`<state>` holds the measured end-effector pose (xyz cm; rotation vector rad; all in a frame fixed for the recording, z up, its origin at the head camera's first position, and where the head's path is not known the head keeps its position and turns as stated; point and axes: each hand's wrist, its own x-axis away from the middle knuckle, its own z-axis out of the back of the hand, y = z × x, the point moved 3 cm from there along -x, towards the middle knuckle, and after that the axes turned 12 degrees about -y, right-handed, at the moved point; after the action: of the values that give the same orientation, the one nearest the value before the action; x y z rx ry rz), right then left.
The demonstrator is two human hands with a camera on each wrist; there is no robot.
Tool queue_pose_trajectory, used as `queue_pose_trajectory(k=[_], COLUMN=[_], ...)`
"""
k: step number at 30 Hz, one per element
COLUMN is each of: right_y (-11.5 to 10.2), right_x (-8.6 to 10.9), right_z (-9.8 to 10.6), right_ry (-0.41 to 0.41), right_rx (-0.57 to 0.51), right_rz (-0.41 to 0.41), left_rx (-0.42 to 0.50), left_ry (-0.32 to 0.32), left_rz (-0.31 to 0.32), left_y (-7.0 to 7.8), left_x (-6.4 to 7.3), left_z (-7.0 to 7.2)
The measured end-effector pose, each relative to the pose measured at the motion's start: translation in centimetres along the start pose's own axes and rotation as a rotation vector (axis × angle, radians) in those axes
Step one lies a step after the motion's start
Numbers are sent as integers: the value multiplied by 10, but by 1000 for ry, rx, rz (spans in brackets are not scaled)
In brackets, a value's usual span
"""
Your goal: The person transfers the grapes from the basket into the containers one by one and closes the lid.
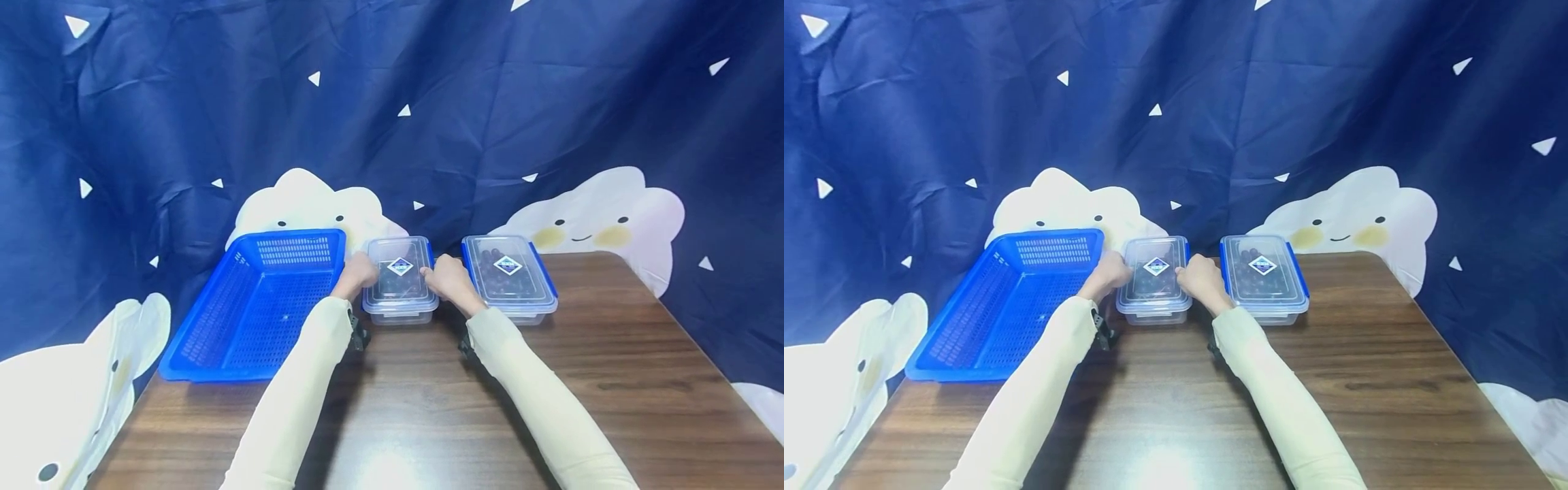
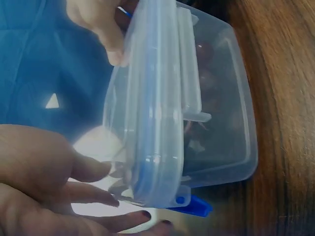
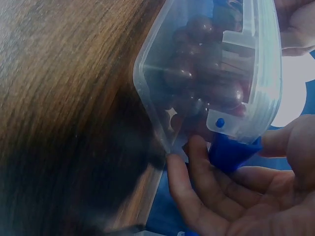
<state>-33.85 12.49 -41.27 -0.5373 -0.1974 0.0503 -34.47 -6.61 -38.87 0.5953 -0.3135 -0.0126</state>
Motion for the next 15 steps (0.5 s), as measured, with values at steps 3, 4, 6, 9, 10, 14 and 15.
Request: queue_pose_trajectory(k=[3, 4, 6, 9, 10, 14, 15], right_y=[1, 2, 3, 3, 2, 1, 1], right_x=[1, 1, 1, 2, 3, 3, 3], right_z=[1, 1, 1, 0, 0, -1, -1], right_ry=[-6, -7, -7, -1, -1, -1, 4], right_rx=[-1, -1, -1, -6, -10, 0, 8], right_rz=[0, 1, 3, 2, 0, 1, 1], left_rx=[94, 125, 173, 256, 272, 264, 226], left_ry=[-63, -93, -151, -229, -243, -225, -204], left_rz=[49, 70, 99, 122, 125, 130, 123], left_y=[-3, -5, -7, -8, -9, -9, -8], left_x=[-4, -6, -10, -14, -15, -12, -11], left_z=[-2, -2, -2, -1, -1, -1, -1])
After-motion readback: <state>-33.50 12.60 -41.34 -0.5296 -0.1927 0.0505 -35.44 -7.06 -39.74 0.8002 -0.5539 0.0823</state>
